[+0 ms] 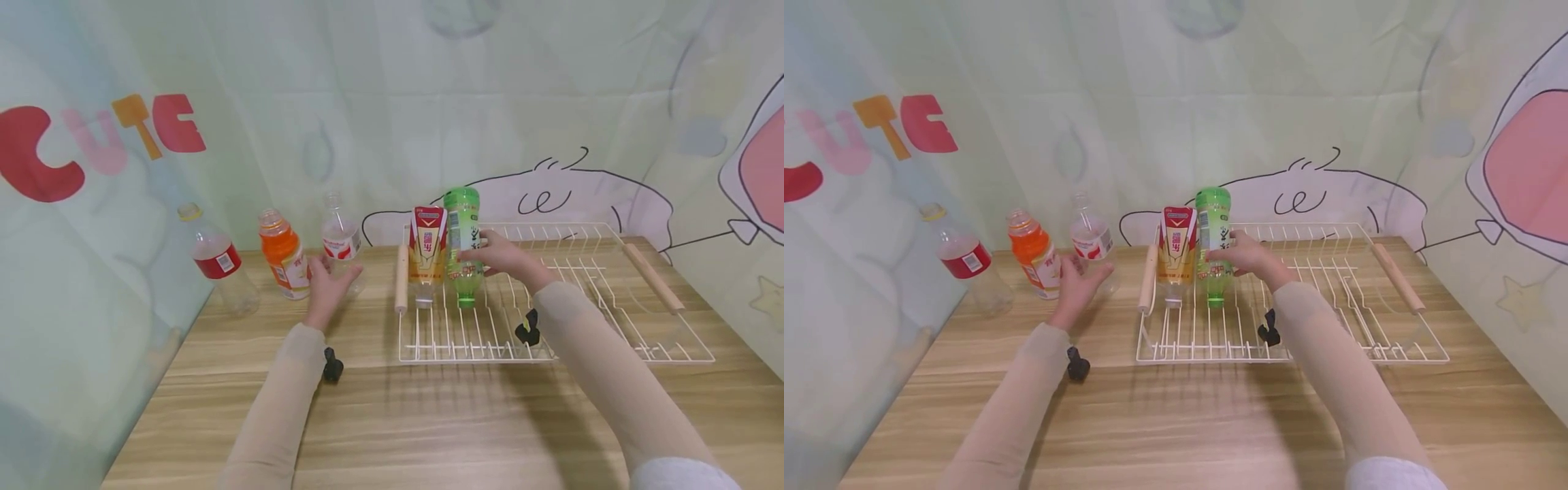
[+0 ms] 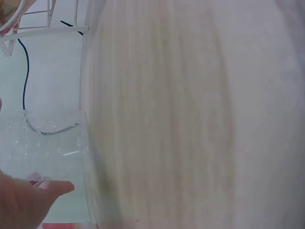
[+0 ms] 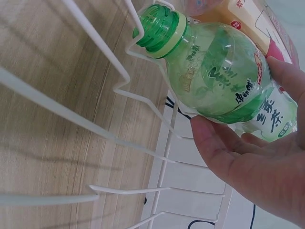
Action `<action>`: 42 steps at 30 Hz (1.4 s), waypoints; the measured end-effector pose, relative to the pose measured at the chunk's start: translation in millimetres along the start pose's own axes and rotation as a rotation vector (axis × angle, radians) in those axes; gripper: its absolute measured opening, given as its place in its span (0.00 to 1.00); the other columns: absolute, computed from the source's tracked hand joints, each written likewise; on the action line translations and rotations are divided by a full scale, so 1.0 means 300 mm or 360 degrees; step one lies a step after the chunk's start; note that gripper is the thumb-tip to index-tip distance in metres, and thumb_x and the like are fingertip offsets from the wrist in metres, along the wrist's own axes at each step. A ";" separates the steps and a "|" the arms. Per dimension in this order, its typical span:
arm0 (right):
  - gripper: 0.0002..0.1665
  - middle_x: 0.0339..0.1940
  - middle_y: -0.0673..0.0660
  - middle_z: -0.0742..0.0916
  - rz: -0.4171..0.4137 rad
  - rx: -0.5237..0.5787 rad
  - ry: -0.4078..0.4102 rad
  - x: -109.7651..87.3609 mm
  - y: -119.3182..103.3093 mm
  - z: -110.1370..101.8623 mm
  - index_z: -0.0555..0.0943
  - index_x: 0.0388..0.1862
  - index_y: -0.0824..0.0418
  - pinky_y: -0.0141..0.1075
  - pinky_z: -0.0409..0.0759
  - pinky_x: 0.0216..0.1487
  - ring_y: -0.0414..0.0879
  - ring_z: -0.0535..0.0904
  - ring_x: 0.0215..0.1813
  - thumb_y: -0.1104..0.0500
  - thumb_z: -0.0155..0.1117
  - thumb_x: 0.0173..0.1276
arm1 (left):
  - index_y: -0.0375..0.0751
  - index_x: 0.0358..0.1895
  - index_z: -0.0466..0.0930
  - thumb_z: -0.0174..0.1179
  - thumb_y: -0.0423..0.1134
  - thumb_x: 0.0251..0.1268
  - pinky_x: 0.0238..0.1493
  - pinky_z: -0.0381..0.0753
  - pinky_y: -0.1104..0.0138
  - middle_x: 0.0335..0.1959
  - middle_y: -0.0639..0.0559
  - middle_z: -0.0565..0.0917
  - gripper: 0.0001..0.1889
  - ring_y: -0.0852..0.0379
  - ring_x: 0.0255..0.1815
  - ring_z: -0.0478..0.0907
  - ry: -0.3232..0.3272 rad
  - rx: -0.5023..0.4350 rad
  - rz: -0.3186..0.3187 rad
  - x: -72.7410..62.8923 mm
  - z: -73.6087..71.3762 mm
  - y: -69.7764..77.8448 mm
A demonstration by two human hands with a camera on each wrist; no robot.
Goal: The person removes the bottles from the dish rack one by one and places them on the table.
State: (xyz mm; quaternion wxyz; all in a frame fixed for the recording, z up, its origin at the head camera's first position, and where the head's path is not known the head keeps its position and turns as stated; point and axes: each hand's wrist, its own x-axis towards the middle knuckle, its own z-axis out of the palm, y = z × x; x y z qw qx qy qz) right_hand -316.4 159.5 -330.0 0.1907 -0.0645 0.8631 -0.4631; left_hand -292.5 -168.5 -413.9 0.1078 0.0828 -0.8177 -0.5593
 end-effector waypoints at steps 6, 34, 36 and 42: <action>0.46 0.65 0.69 0.72 -0.0018 0.0037 0.0011 0.000 0.006 -0.005 0.49 0.75 0.67 0.52 0.74 0.61 0.62 0.72 0.63 0.51 0.60 0.69 | 0.39 0.72 0.46 0.68 0.55 0.56 0.73 0.56 0.51 0.74 0.36 0.56 0.49 0.42 0.74 0.55 -0.0009 0.0026 0.0018 -0.007 0.003 0.001; 0.49 0.67 0.68 0.71 -0.0141 0.0091 0.0109 -0.132 -0.058 -0.119 0.46 0.77 0.63 0.54 0.70 0.64 0.62 0.70 0.65 0.44 0.57 0.70 | 0.34 0.72 0.49 0.69 0.50 0.56 0.72 0.58 0.52 0.72 0.36 0.60 0.48 0.42 0.73 0.56 0.0085 0.0116 0.0169 -0.099 -0.093 0.147; 0.50 0.68 0.67 0.71 -0.0157 0.0075 0.0110 -0.152 -0.068 -0.122 0.46 0.78 0.62 0.54 0.69 0.64 0.61 0.70 0.65 0.42 0.57 0.70 | 0.35 0.72 0.49 0.69 0.49 0.56 0.72 0.59 0.52 0.72 0.36 0.59 0.48 0.42 0.73 0.56 0.0088 0.0134 0.0194 -0.113 -0.107 0.166; 0.48 0.67 0.66 0.72 -0.0237 0.0047 0.0116 -0.208 -0.096 -0.133 0.48 0.78 0.59 0.53 0.70 0.63 0.58 0.71 0.65 0.41 0.58 0.69 | 0.34 0.71 0.51 0.69 0.46 0.56 0.70 0.60 0.49 0.70 0.37 0.61 0.46 0.42 0.71 0.57 0.0096 0.0231 0.0425 -0.160 -0.147 0.239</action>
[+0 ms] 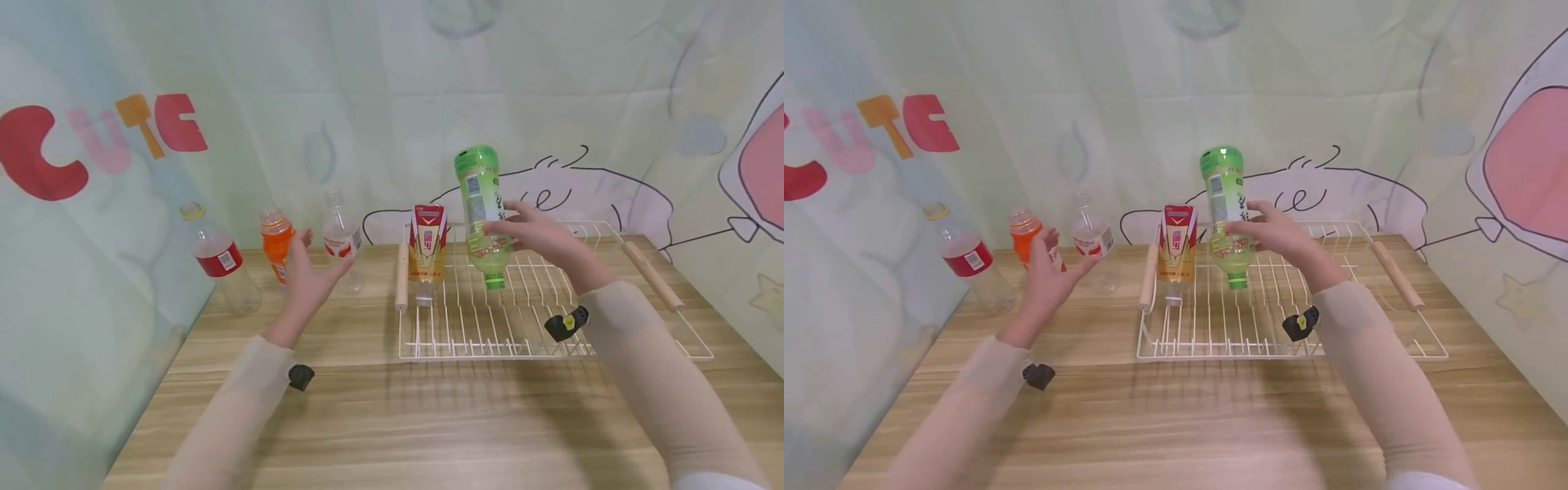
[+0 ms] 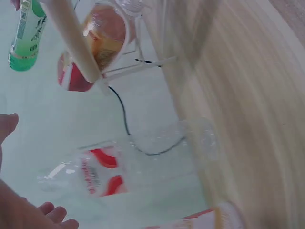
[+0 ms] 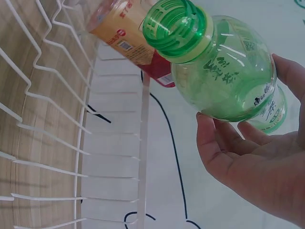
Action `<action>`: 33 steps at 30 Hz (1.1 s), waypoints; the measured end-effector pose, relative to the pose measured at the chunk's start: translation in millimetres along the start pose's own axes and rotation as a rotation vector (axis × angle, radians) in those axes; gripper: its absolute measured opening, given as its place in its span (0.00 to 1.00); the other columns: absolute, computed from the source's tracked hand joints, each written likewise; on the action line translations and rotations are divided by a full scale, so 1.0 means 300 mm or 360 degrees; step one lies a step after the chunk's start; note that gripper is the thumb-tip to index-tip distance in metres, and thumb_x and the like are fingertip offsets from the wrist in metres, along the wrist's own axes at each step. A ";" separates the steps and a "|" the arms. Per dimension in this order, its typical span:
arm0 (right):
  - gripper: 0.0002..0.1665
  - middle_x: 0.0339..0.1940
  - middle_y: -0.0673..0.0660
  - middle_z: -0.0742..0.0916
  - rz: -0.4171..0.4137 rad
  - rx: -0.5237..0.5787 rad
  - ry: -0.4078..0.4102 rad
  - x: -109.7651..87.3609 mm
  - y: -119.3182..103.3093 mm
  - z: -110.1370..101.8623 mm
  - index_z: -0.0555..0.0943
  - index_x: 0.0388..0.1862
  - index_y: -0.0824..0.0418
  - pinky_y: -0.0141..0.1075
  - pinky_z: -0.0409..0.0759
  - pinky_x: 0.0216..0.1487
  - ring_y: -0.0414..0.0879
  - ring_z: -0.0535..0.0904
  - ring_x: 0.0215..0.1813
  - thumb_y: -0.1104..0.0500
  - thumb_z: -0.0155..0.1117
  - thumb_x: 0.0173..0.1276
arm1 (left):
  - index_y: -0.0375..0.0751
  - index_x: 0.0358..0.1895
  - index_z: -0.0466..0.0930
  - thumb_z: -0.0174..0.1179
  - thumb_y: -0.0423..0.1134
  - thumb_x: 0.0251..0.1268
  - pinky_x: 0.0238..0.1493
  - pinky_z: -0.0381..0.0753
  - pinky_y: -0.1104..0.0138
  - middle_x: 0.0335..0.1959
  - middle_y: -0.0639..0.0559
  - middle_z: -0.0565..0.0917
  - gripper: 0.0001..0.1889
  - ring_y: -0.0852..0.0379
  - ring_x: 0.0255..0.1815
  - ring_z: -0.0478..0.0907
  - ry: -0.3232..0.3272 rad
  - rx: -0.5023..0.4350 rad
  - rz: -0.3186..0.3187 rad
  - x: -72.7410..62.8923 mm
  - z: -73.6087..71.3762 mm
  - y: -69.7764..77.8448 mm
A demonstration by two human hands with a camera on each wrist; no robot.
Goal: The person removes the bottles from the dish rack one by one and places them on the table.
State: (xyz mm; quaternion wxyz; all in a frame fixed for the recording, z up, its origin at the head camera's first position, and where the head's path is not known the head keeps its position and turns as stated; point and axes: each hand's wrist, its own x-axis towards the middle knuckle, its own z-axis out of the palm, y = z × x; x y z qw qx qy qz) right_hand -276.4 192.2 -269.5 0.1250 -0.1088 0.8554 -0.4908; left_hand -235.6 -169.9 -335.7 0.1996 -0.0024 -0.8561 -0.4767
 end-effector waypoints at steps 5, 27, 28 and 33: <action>0.47 0.66 0.65 0.74 -0.0043 -0.0015 -0.0011 -0.032 -0.017 -0.002 0.51 0.77 0.59 0.52 0.70 0.62 0.57 0.73 0.62 0.42 0.59 0.69 | 0.38 0.72 0.52 0.68 0.51 0.55 0.68 0.62 0.46 0.71 0.41 0.61 0.46 0.43 0.70 0.58 -0.0094 0.0019 0.0152 -0.020 -0.024 0.076; 0.38 0.59 0.61 0.80 -0.0223 -0.0083 -0.0266 -0.150 -0.076 0.080 0.60 0.74 0.57 0.56 0.69 0.63 0.53 0.79 0.55 0.46 0.59 0.70 | 0.34 0.64 0.65 0.74 0.45 0.48 0.67 0.66 0.52 0.67 0.41 0.67 0.41 0.44 0.67 0.64 -0.0374 0.0481 0.1286 -0.118 -0.018 0.288; 0.38 0.60 0.61 0.80 -0.0228 -0.0076 -0.0289 -0.152 -0.077 0.086 0.60 0.74 0.58 0.56 0.69 0.63 0.54 0.79 0.56 0.47 0.59 0.70 | 0.33 0.63 0.66 0.74 0.45 0.47 0.66 0.67 0.52 0.66 0.40 0.68 0.40 0.44 0.66 0.65 -0.0358 0.0478 0.1374 -0.119 -0.017 0.288; 0.37 0.61 0.63 0.79 -0.0236 -0.0074 -0.0374 -0.165 -0.068 0.112 0.61 0.73 0.61 0.53 0.72 0.62 0.54 0.79 0.57 0.49 0.59 0.70 | 0.33 0.61 0.67 0.75 0.45 0.46 0.66 0.67 0.55 0.62 0.39 0.70 0.39 0.44 0.63 0.67 -0.0316 0.0473 0.1641 -0.125 -0.007 0.296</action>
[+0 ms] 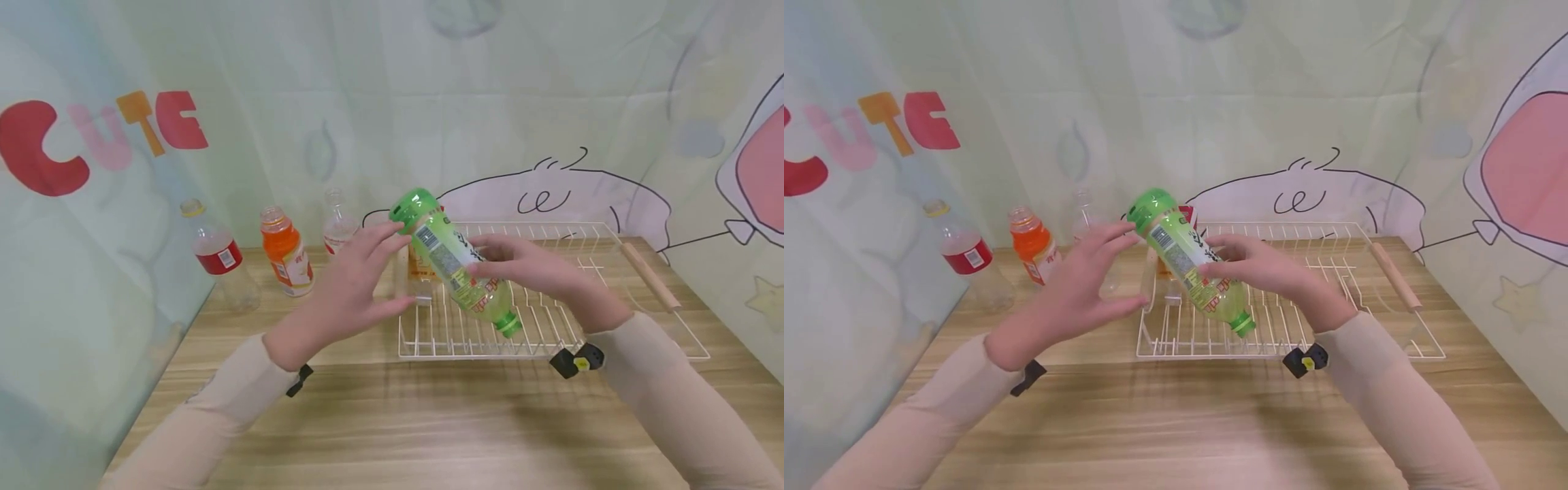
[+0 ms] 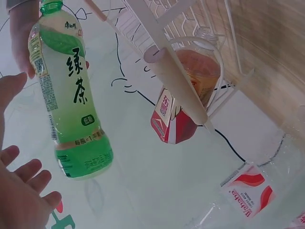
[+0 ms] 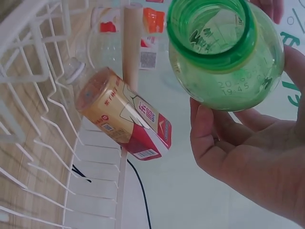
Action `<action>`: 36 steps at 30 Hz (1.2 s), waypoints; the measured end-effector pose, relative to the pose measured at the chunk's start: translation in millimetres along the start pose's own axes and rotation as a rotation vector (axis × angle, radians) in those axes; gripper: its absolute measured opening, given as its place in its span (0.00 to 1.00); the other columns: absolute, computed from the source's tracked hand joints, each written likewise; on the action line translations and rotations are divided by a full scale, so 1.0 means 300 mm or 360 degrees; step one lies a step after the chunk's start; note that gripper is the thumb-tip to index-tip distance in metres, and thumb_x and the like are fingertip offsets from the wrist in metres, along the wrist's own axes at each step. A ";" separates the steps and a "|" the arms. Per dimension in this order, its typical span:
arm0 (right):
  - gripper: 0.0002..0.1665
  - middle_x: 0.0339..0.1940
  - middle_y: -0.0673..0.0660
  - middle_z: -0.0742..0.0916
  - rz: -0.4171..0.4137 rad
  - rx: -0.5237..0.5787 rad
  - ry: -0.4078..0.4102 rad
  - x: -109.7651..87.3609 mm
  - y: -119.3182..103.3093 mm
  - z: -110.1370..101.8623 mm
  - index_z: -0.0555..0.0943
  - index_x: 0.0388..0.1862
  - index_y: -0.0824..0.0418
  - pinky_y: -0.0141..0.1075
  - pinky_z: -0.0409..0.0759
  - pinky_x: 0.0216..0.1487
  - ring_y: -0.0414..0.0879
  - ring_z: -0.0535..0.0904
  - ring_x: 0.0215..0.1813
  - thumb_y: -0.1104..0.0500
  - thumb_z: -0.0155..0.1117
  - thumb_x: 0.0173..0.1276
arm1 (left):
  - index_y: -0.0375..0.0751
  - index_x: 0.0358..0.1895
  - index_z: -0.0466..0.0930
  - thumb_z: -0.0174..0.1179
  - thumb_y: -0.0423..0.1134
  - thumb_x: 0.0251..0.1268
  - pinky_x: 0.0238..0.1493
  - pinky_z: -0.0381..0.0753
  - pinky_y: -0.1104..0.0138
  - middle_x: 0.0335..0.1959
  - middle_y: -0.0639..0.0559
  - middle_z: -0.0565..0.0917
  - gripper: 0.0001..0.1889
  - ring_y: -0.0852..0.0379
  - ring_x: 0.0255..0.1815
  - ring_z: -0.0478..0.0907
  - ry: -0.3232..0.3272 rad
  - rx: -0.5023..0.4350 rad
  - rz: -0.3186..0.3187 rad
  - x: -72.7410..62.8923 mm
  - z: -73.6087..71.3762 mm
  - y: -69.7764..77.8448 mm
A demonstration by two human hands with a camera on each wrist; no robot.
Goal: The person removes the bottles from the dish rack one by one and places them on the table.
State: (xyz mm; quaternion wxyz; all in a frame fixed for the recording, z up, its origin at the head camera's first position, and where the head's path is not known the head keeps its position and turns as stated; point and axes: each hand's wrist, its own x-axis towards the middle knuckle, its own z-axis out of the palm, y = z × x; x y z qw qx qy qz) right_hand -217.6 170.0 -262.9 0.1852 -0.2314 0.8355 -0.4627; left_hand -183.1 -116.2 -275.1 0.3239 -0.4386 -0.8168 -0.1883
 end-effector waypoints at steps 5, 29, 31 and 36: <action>0.35 0.57 0.63 0.81 -0.0051 -0.0018 -0.0091 -0.005 0.007 0.019 0.64 0.71 0.62 0.46 0.79 0.54 0.52 0.80 0.53 0.51 0.60 0.70 | 0.33 0.61 0.68 0.74 0.46 0.47 0.67 0.65 0.55 0.62 0.39 0.71 0.39 0.44 0.64 0.66 -0.0023 0.0010 0.0079 0.005 0.001 0.016; 0.35 0.57 0.60 0.80 -0.0030 -0.0113 -0.0352 -0.008 0.013 0.095 0.66 0.70 0.58 0.43 0.80 0.51 0.52 0.79 0.55 0.49 0.62 0.68 | 0.43 0.60 0.75 0.73 0.54 0.47 0.70 0.59 0.46 0.58 0.47 0.78 0.36 0.49 0.63 0.71 -0.0349 0.0225 0.0146 -0.024 0.053 0.053; 0.35 0.57 0.60 0.80 -0.0043 -0.0111 -0.0358 -0.008 0.013 0.099 0.66 0.70 0.58 0.44 0.80 0.51 0.52 0.79 0.55 0.49 0.62 0.68 | 0.43 0.59 0.75 0.73 0.55 0.47 0.70 0.60 0.46 0.58 0.47 0.79 0.35 0.49 0.62 0.72 -0.0357 0.0230 0.0133 -0.026 0.056 0.054; 0.34 0.56 0.59 0.81 -0.0103 -0.0121 -0.0371 -0.005 0.013 0.107 0.67 0.69 0.57 0.44 0.80 0.50 0.52 0.79 0.55 0.49 0.63 0.67 | 0.44 0.58 0.76 0.72 0.57 0.48 0.67 0.63 0.45 0.54 0.50 0.80 0.35 0.51 0.59 0.73 -0.0356 0.0235 0.0121 -0.034 0.070 0.052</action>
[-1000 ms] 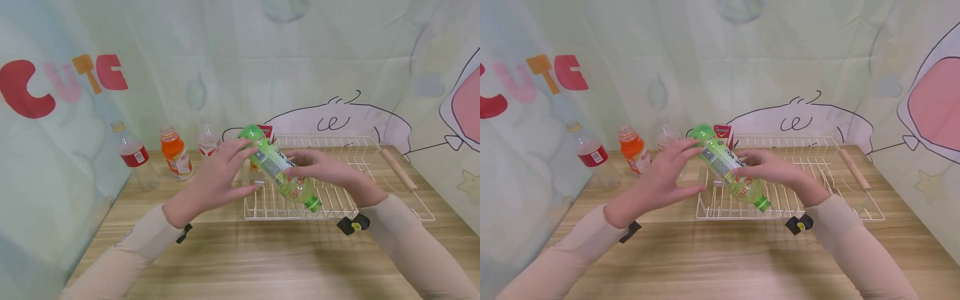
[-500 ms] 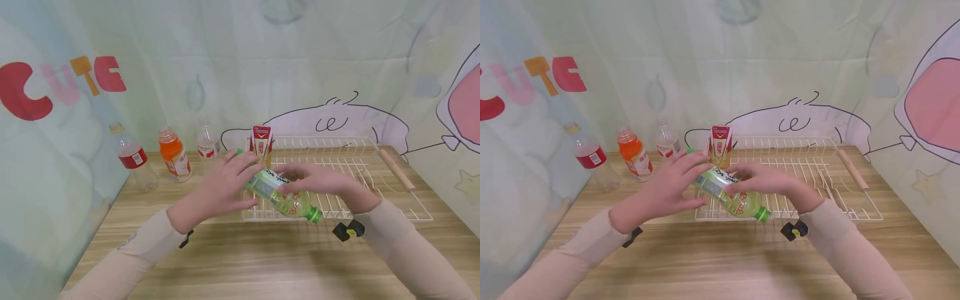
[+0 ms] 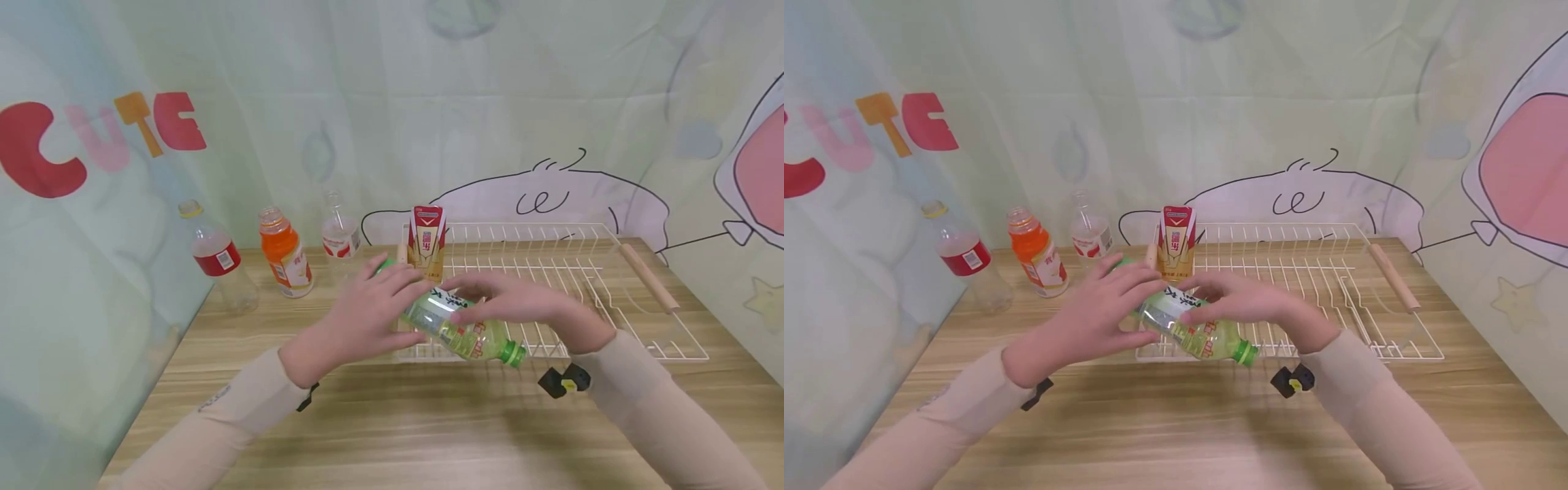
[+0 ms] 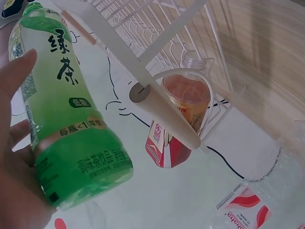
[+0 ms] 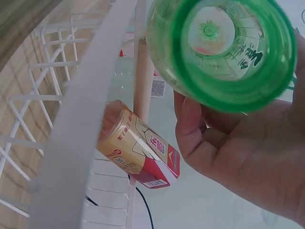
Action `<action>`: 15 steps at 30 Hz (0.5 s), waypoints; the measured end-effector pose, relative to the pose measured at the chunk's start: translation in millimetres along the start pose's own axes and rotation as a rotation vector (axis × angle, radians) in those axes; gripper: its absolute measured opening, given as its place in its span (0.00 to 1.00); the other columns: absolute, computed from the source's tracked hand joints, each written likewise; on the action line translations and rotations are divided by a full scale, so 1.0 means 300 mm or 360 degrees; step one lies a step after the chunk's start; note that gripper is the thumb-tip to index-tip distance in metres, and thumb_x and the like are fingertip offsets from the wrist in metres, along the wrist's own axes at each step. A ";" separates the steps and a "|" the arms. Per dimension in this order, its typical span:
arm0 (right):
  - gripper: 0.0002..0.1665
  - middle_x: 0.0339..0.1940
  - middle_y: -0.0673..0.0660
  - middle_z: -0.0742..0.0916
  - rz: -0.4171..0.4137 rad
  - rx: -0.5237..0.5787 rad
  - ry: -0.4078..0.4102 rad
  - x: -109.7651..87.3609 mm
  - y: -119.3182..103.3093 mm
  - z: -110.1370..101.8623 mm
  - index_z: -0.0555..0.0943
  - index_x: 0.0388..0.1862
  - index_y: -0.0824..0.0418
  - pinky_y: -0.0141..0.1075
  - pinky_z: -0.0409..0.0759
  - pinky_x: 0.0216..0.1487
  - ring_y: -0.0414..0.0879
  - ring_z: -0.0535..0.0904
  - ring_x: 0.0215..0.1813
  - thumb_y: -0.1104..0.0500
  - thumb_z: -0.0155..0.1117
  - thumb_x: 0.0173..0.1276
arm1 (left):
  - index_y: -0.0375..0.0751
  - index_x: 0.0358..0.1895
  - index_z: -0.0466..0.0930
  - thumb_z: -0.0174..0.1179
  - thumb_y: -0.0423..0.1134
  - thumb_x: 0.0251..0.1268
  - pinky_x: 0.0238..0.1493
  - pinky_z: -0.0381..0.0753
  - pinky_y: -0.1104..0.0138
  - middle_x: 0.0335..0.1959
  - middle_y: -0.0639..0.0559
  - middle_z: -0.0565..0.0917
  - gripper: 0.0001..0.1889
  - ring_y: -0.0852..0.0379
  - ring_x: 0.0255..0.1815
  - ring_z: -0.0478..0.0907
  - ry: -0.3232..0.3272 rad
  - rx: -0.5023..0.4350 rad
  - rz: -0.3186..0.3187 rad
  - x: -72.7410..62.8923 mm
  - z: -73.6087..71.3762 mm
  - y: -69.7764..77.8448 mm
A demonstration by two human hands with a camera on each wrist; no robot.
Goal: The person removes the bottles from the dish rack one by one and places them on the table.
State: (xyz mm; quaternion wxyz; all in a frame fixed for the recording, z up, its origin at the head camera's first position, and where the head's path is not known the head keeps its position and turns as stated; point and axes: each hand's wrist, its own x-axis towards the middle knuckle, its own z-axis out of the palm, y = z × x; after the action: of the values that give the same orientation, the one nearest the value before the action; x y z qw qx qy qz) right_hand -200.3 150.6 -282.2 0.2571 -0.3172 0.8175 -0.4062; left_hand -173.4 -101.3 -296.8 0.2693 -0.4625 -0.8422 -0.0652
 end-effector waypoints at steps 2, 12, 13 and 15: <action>0.34 0.56 0.58 0.81 -0.0006 -0.0020 0.0004 0.000 -0.001 0.002 0.68 0.69 0.56 0.44 0.80 0.51 0.53 0.78 0.57 0.49 0.63 0.66 | 0.44 0.58 0.76 0.71 0.57 0.48 0.65 0.64 0.44 0.54 0.50 0.80 0.34 0.51 0.58 0.73 0.0007 -0.0004 -0.0001 -0.002 0.005 0.000; 0.33 0.56 0.60 0.81 -0.0073 -0.0072 0.0003 0.001 -0.007 0.005 0.69 0.68 0.60 0.42 0.81 0.49 0.52 0.78 0.56 0.50 0.63 0.68 | 0.45 0.57 0.77 0.69 0.59 0.50 0.62 0.67 0.46 0.52 0.52 0.80 0.33 0.53 0.56 0.74 -0.0025 -0.0024 -0.0041 -0.006 0.004 0.003; 0.33 0.56 0.60 0.81 -0.0072 -0.0079 0.0005 0.001 -0.008 0.005 0.69 0.68 0.60 0.42 0.81 0.49 0.52 0.78 0.56 0.50 0.63 0.68 | 0.45 0.56 0.77 0.69 0.60 0.51 0.62 0.67 0.46 0.52 0.52 0.81 0.32 0.53 0.56 0.74 -0.0027 -0.0023 -0.0041 -0.006 0.004 0.003; 0.33 0.57 0.60 0.81 -0.0065 -0.0093 0.0010 0.001 -0.012 0.006 0.69 0.68 0.60 0.42 0.81 0.49 0.52 0.78 0.56 0.50 0.63 0.68 | 0.45 0.56 0.78 0.68 0.60 0.52 0.61 0.67 0.46 0.51 0.52 0.81 0.31 0.53 0.55 0.74 -0.0032 -0.0020 -0.0044 -0.007 0.004 0.003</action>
State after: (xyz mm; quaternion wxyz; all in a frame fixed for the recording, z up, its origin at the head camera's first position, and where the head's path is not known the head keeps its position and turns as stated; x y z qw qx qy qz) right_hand -198.1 147.9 -280.3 0.2370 -0.3398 0.8231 -0.3884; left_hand -172.3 -101.9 -298.9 0.2571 -0.4532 -0.8507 -0.0696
